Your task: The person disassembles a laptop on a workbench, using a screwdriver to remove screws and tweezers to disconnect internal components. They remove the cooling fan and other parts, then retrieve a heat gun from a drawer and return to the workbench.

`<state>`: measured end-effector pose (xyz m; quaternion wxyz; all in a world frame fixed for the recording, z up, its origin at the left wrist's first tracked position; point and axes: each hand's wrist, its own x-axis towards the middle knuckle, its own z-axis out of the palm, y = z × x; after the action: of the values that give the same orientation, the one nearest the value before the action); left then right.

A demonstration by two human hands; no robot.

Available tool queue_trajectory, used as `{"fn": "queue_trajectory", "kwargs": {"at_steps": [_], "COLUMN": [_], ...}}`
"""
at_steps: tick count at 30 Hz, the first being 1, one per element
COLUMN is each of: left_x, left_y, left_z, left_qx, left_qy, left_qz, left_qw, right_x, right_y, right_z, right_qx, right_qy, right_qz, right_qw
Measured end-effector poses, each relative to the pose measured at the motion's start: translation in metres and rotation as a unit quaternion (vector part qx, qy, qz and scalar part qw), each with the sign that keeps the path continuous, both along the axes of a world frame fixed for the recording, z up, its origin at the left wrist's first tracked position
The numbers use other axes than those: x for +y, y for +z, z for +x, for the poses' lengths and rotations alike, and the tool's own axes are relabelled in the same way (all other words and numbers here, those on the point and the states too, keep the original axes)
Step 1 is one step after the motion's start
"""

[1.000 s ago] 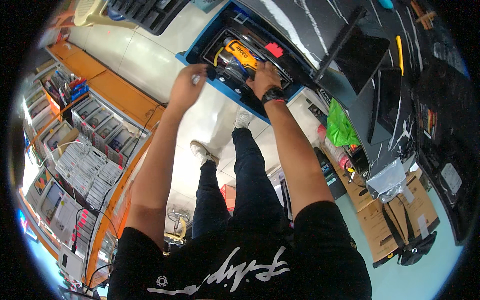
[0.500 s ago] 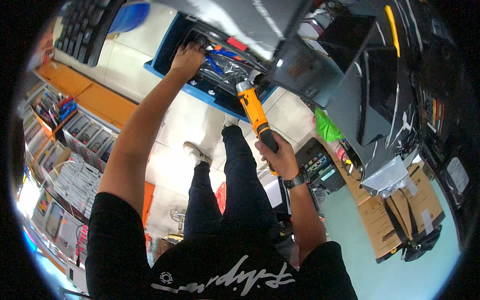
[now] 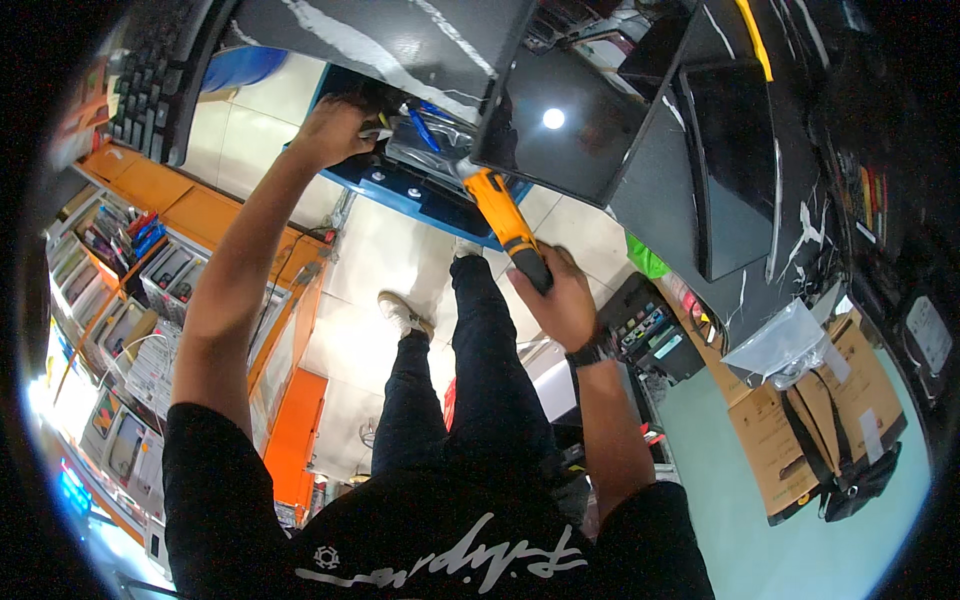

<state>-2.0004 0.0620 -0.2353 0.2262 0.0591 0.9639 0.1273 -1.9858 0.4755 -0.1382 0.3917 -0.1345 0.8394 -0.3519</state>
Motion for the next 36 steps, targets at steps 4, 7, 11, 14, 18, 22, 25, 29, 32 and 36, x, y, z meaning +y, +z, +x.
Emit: {"fn": "queue_trajectory", "kwargs": {"at_steps": [4, 7, 11, 14, 18, 22, 25, 29, 32, 36], "left_x": [-0.013, -0.013, 0.016, 0.058, 0.104, 0.124, 0.129, 0.145, 0.159, 0.167], "left_y": [0.069, 0.114, 0.116, 0.106, 0.096, 0.117, 0.124, 0.104, 0.105, 0.133], "left_z": [0.033, 0.088, 0.186, 0.244, 0.287, 0.288, 0.299, 0.339, 0.357, 0.376], "left_qx": [-0.042, -0.030, -0.046, -0.113, -0.181, -0.214, -0.223, -0.177, -0.122, -0.140], "left_qy": [0.218, 0.315, 0.462, 0.568, 0.609, 0.604, 0.617, 0.647, 0.650, 0.629], "left_qz": [0.144, 0.205, 0.357, 0.401, 0.491, 0.550, 0.568, 0.593, 0.661, 0.676], "left_qw": [0.964, 0.926, 0.810, 0.709, 0.596, 0.535, 0.498, 0.445, 0.354, 0.357], "right_x": [-0.056, -0.101, -0.128, -0.136, -0.158, -0.167, -0.172, -0.189, -0.228, -0.291], "right_y": [-0.034, -0.083, -0.107, -0.102, -0.092, -0.131, -0.129, -0.124, -0.140, -0.170], "right_z": [-0.034, -0.045, -0.044, -0.029, -0.027, -0.033, -0.025, -0.015, -0.035, -0.090], "right_qx": [0.135, 0.208, 0.255, 0.219, 0.232, 0.274, 0.284, 0.284, 0.297, 0.151], "right_qy": [0.155, 0.216, 0.263, 0.246, 0.243, 0.268, 0.246, 0.214, 0.205, 0.263], "right_qz": [0.093, 0.090, 0.089, 0.121, 0.073, 0.081, 0.056, -0.051, -0.013, 0.244], "right_qw": [0.974, 0.950, 0.926, 0.936, 0.939, 0.920, 0.925, 0.933, 0.933, 0.921]}}
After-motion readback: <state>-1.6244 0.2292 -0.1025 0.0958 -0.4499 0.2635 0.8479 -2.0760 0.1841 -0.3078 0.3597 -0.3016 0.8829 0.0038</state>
